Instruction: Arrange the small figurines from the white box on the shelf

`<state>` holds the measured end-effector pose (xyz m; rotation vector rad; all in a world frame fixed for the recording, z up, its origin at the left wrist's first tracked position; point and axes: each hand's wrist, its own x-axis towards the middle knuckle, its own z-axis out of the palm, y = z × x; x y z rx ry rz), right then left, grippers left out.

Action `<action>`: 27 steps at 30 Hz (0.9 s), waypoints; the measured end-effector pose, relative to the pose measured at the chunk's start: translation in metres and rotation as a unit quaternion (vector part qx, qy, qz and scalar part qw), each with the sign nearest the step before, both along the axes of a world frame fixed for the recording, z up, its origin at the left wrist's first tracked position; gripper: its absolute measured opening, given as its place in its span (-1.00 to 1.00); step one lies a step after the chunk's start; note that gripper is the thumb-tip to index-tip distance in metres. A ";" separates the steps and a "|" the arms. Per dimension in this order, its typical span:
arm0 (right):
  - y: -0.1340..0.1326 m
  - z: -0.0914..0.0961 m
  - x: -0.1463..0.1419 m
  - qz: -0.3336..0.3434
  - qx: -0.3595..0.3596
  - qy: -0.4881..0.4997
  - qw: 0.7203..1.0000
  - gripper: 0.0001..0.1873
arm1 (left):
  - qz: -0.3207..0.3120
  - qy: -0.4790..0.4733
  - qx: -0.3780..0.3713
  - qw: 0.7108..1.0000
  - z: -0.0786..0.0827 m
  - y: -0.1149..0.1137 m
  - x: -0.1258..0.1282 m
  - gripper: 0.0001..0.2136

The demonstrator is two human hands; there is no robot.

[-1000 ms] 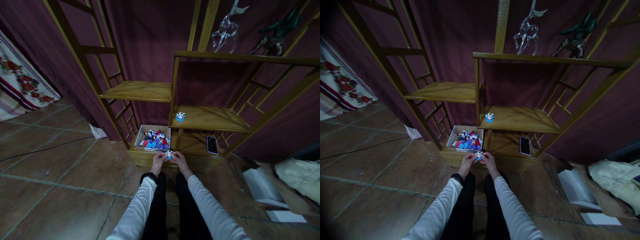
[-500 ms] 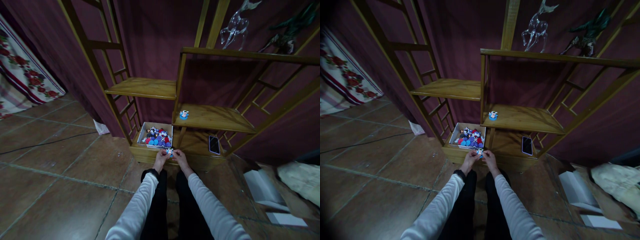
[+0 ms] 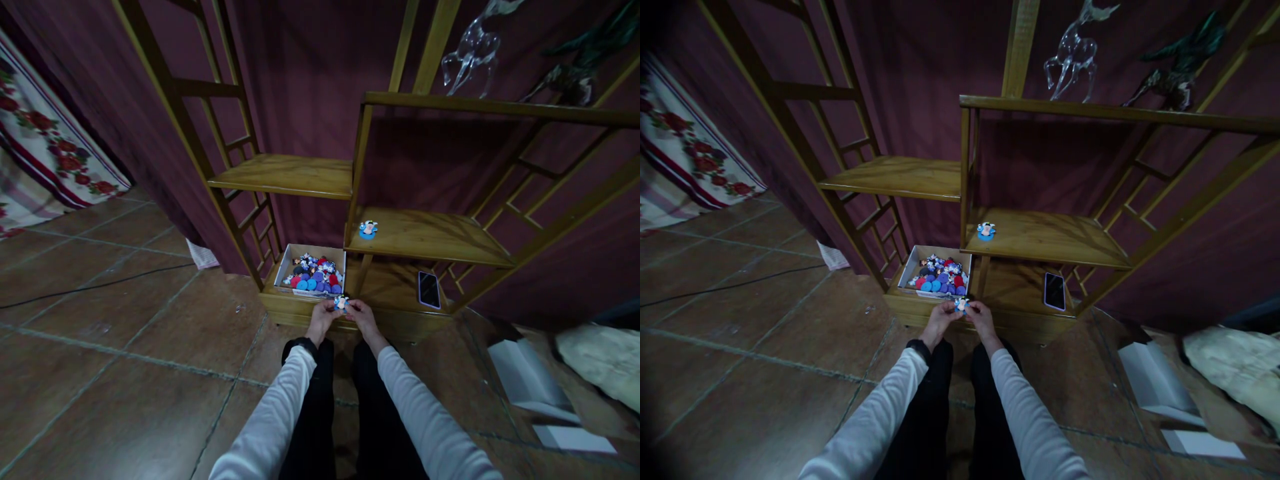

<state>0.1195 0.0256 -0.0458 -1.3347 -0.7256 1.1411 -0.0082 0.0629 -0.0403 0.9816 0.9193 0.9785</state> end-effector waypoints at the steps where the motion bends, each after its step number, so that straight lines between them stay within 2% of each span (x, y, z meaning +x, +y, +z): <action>1: 0.000 0.000 0.000 0.002 0.001 0.001 1.000 -0.58 | -0.004 0.001 0.000 1.000 0.000 0.000 0.000 -0.65; 5: 0.001 0.001 0.002 0.008 0.004 0.001 1.000 -0.60 | -0.009 -0.002 0.002 1.000 0.000 0.001 0.000 -0.65; 13: 0.002 0.003 0.001 0.004 0.009 -0.003 1.000 -0.58 | 0.033 -0.010 -0.005 0.999 0.003 -0.002 0.004 -0.66; 20: 0.004 -0.004 0.003 -0.015 0.004 -0.006 1.000 -0.59 | 0.035 0.007 0.019 0.999 0.010 -0.005 0.003 -0.68; 24: 0.005 -0.008 0.005 -0.017 -0.001 -0.012 1.000 -0.60 | 0.004 0.017 0.034 0.999 0.004 -0.002 0.005 -0.68; 27: 0.005 -0.010 0.005 -0.023 0.001 -0.017 1.000 -0.60 | 0.010 0.020 0.047 0.999 -0.005 0.001 0.007 -0.66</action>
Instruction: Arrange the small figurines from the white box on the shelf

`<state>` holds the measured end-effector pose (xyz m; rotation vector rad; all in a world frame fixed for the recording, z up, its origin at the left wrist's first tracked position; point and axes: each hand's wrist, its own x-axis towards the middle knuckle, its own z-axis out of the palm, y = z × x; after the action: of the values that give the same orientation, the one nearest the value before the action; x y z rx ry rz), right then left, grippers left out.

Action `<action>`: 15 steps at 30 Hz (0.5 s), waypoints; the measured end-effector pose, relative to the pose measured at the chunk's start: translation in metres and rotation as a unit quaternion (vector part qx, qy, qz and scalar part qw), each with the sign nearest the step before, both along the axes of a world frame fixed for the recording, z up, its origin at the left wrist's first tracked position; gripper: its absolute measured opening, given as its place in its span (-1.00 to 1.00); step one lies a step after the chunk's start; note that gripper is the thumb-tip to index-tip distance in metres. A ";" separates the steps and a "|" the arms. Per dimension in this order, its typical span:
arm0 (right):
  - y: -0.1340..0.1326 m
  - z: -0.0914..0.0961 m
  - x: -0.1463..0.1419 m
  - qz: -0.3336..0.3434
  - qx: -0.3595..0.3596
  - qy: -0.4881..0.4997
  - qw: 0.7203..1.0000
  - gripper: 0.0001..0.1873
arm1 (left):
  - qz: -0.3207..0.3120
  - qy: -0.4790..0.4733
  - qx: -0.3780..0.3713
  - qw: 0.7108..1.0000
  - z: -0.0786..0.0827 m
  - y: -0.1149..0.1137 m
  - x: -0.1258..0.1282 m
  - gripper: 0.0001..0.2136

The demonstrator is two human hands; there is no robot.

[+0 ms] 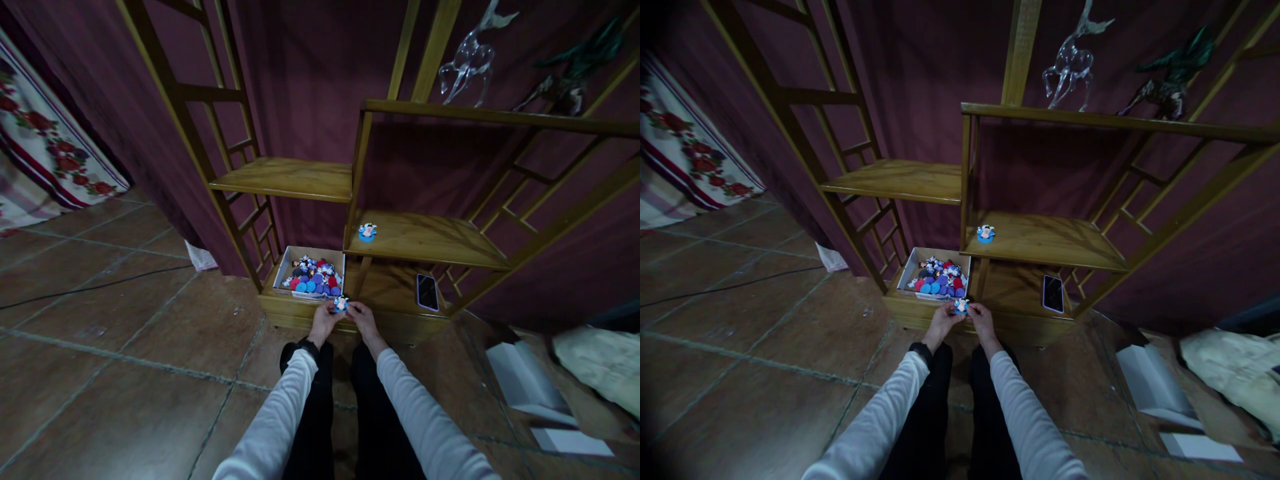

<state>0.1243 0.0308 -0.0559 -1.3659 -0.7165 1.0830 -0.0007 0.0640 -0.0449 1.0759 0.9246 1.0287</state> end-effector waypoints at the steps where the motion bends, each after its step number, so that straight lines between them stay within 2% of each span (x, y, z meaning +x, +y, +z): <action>1: 0.000 -0.001 0.000 -0.002 0.001 -0.002 1.000 -0.60 | 0.004 0.003 0.005 1.000 -0.003 0.001 0.001 -0.66; 7: 0.002 -0.008 0.001 -0.004 0.007 -0.028 1.000 -0.63 | 0.036 0.069 0.056 0.995 -0.011 0.002 0.003 -0.62; 12: 0.005 -0.013 0.003 -0.011 0.012 -0.065 0.998 -0.66 | 0.032 0.187 0.114 0.975 -0.013 0.001 0.003 -0.65; 15: 0.005 -0.013 0.004 -0.018 0.014 -0.084 0.996 -0.70 | 0.030 0.216 0.129 0.967 -0.011 -0.001 0.003 -0.67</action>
<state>0.1285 0.0361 -0.0686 -1.4521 -0.8238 0.9322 0.0019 0.0634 -0.0556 1.5378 1.1991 1.0013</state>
